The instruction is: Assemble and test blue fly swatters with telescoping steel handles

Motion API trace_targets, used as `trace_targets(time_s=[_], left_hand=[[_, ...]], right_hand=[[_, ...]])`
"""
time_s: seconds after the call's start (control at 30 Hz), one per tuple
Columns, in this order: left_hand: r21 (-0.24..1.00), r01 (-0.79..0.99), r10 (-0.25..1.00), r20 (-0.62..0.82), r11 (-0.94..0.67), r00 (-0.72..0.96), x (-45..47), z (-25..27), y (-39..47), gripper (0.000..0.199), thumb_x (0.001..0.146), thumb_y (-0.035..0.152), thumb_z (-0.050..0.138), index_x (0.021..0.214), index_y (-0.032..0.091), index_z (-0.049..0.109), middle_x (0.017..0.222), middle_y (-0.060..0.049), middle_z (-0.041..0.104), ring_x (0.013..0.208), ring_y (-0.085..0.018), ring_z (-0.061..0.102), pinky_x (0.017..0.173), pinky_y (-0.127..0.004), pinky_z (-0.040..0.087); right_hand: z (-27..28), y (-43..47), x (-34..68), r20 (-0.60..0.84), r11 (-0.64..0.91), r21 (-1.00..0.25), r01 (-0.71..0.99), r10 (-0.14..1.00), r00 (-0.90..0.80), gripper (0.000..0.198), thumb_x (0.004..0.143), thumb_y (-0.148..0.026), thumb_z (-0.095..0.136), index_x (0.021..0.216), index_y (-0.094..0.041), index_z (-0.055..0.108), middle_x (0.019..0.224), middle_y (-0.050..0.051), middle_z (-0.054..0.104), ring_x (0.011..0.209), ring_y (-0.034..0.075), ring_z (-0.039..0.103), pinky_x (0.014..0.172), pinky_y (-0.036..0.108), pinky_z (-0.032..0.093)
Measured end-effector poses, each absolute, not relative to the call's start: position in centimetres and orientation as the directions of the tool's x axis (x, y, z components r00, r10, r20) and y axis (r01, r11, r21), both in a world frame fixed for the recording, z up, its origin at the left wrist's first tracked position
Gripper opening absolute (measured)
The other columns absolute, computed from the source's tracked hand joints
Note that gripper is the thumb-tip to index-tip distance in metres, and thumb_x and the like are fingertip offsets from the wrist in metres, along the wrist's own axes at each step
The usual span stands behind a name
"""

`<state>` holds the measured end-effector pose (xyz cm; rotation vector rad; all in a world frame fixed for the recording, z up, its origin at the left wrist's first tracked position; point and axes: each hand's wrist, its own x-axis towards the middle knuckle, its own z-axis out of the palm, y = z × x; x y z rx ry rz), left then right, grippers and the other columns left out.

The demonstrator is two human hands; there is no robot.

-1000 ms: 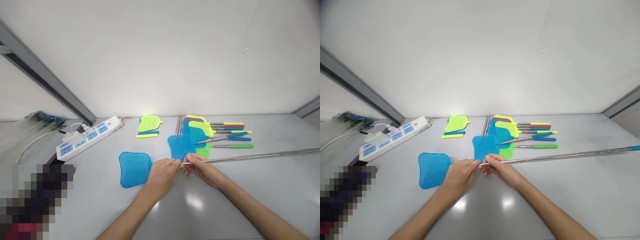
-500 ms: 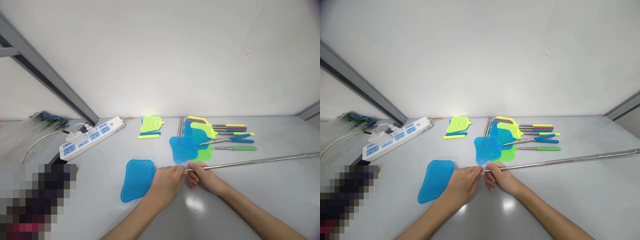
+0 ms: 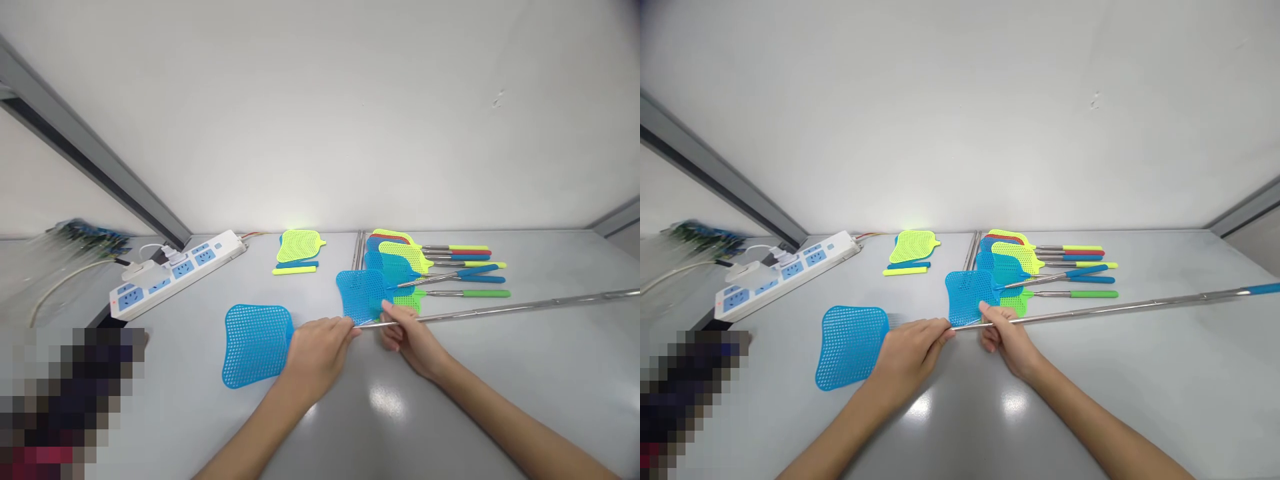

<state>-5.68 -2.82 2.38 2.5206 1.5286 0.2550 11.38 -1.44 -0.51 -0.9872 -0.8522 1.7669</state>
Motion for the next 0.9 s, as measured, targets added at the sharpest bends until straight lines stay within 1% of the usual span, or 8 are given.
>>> trace_targets(time_s=[0.07,0.13,0.33,0.4,0.53,0.63,0.7,0.9], left_hand=[[0.241,0.863,0.894,0.057,-0.443,0.443,-6.0,2.3,-2.6,0.032,0.089,0.034,0.025,0.076,0.02,0.051,0.066,0.001,0.06,0.064,-0.013,0.056,0.055,-0.024,0.032],[0.226,0.871,0.898,0.049,-0.436,0.437,-6.2,2.2,-2.5,0.033,0.089,0.035,0.024,0.075,0.02,0.05,0.066,0.001,0.06,0.063,-0.013,0.056,0.054,-0.023,0.031],[0.219,0.864,0.887,0.013,-0.453,0.461,-6.0,2.1,-2.5,0.032,0.089,0.033,0.023,0.075,0.02,0.049,0.067,0.001,0.061,0.062,-0.013,0.056,0.051,-0.023,0.028],[0.225,0.86,0.883,-0.001,-0.457,0.469,-5.7,2.0,-2.7,0.032,0.089,0.031,0.023,0.076,0.019,0.049,0.068,0.0,0.062,0.061,-0.014,0.057,0.05,-0.024,0.029],[0.232,0.852,0.868,-0.055,-0.469,0.493,-4.6,1.8,-3.4,0.028,0.089,0.029,0.025,0.08,0.019,0.05,0.07,-0.001,0.064,0.06,-0.016,0.059,0.047,-0.025,0.029],[0.32,0.791,0.827,-0.038,-0.522,0.561,-4.0,1.5,-3.8,0.024,0.088,0.024,0.027,0.093,0.019,0.05,0.077,-0.001,0.065,0.067,-0.016,0.06,0.05,-0.025,0.033],[0.34,0.781,0.825,-0.024,-0.524,0.564,-3.9,1.4,-3.9,0.025,0.088,0.025,0.026,0.094,0.019,0.05,0.078,-0.001,0.065,0.068,-0.015,0.06,0.05,-0.025,0.034],[0.308,0.804,0.841,-0.02,-0.509,0.54,-4.4,1.9,-3.6,0.028,0.089,0.029,0.026,0.085,0.019,0.052,0.076,-0.001,0.064,0.065,-0.015,0.058,0.052,-0.026,0.034]], right_hand=[[-0.3,-1.1,11.8,-0.258,-0.329,-0.846,-0.42,0.941,-0.217,0.048,0.077,-0.04,0.051,0.042,-0.018,0.026,0.041,-0.007,0.02,0.035,0.006,0.023,0.039,0.024,0.017],[-0.2,-0.8,12.2,-0.273,-0.345,-0.851,-0.397,0.935,-0.228,0.049,0.078,-0.039,0.05,0.041,-0.019,0.025,0.039,-0.007,0.02,0.034,0.006,0.025,0.039,0.024,0.017],[-0.7,-0.8,12.9,-0.278,-0.432,-0.835,-0.34,0.866,-0.417,0.046,0.08,-0.038,0.044,0.044,-0.019,0.025,0.038,-0.007,0.023,0.029,0.006,0.03,0.035,0.022,0.013],[-0.8,-1.1,12.8,-0.269,-0.438,-0.833,-0.338,0.854,-0.445,0.045,0.08,-0.037,0.043,0.044,-0.019,0.024,0.038,-0.007,0.022,0.028,0.006,0.03,0.034,0.022,0.011],[-0.7,-2.1,11.7,-0.283,-0.444,-0.855,-0.268,0.832,-0.477,0.046,0.08,-0.042,0.042,0.043,-0.019,0.024,0.038,-0.008,0.02,0.028,0.006,0.028,0.032,0.021,0.011],[-0.7,-2.9,10.7,-0.297,-0.46,-0.862,-0.212,0.798,-0.524,0.041,0.079,-0.046,0.041,0.051,-0.017,0.039,0.041,-0.009,0.018,0.03,0.005,0.023,0.032,0.02,0.016],[-0.8,-3.1,10.5,-0.306,-0.466,-0.863,-0.193,0.787,-0.535,0.04,0.079,-0.048,0.041,0.053,-0.017,0.041,0.041,-0.009,0.019,0.03,0.005,0.025,0.032,0.02,0.017],[-0.8,-2.7,10.8,-0.294,-0.449,-0.876,-0.176,0.787,-0.543,0.044,0.079,-0.048,0.04,0.049,-0.018,0.033,0.042,-0.008,0.022,0.032,0.006,0.031,0.034,0.022,0.019]])
